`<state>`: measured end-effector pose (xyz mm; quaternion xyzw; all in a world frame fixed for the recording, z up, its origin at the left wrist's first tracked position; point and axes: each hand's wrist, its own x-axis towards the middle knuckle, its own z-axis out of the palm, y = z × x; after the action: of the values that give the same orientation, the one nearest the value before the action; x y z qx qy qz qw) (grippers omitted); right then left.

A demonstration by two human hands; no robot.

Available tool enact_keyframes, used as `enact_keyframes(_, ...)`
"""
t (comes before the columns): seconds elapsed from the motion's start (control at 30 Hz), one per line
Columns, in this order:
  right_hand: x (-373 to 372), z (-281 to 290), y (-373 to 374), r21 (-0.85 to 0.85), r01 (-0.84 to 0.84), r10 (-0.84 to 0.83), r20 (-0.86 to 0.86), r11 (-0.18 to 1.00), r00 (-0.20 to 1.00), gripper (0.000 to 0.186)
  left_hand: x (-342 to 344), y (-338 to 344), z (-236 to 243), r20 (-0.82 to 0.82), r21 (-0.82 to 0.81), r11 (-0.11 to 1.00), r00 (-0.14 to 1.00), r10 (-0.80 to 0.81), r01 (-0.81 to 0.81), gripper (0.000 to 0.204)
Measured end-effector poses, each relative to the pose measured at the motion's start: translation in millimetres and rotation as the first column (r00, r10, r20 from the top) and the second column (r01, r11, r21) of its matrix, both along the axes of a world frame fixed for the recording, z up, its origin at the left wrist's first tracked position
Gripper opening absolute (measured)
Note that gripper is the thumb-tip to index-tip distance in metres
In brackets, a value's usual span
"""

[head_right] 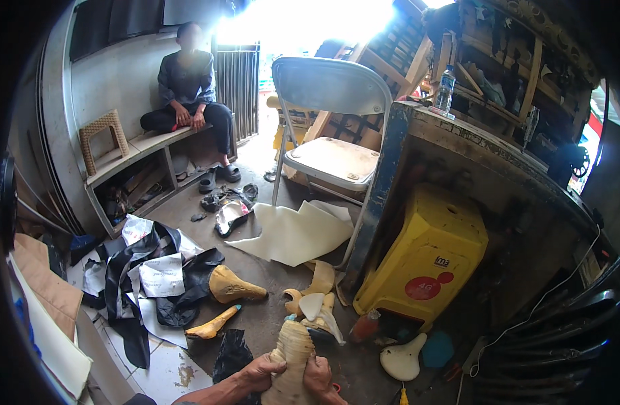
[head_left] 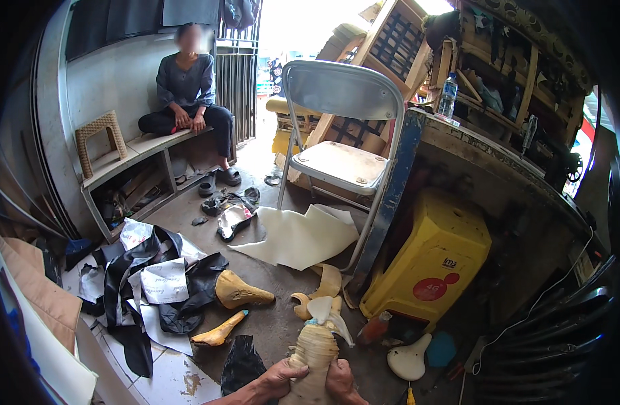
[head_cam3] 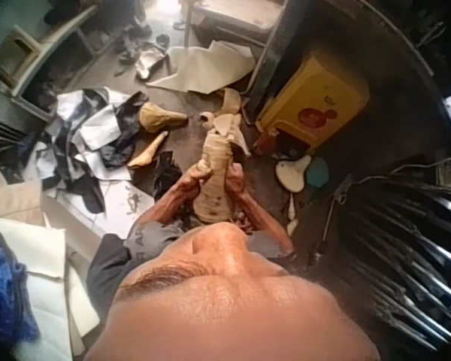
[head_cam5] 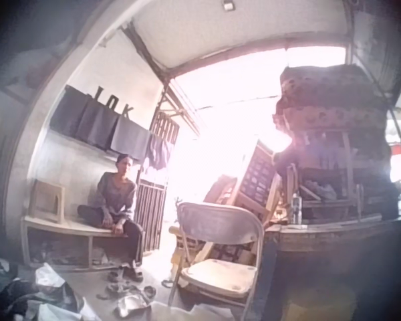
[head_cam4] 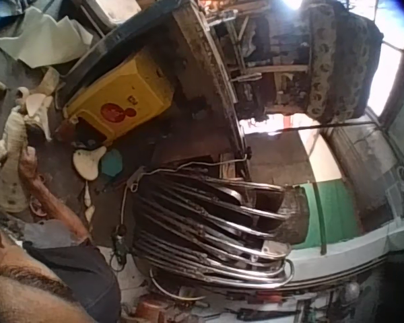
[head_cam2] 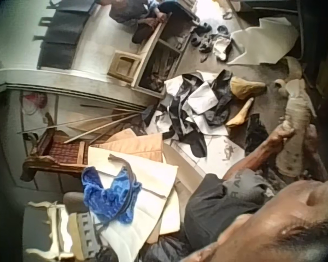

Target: The person prepares a bicycle seat for reupholstery by trimming old foam and material using shears, then plugs in an air compressor and selects staples to use with a pneumatic stapler.

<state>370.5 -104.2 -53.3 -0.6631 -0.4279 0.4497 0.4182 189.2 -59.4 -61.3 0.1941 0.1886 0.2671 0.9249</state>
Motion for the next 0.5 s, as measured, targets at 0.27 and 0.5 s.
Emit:
enact_keyframes(0.27,6,10,-1,0.024,0.036,-0.034,-0.079,0.999,0.996,0.063,2,7,10,-0.058,0.054,0.996,0.996,-0.062,0.066,0.054)
enact_keyframes(0.5,3,11,-1,0.029,0.024,-0.019,-0.158,0.999,0.987,0.06,-1,-6,-15,0.018,-0.08,0.987,0.99,-0.141,0.142,0.05)
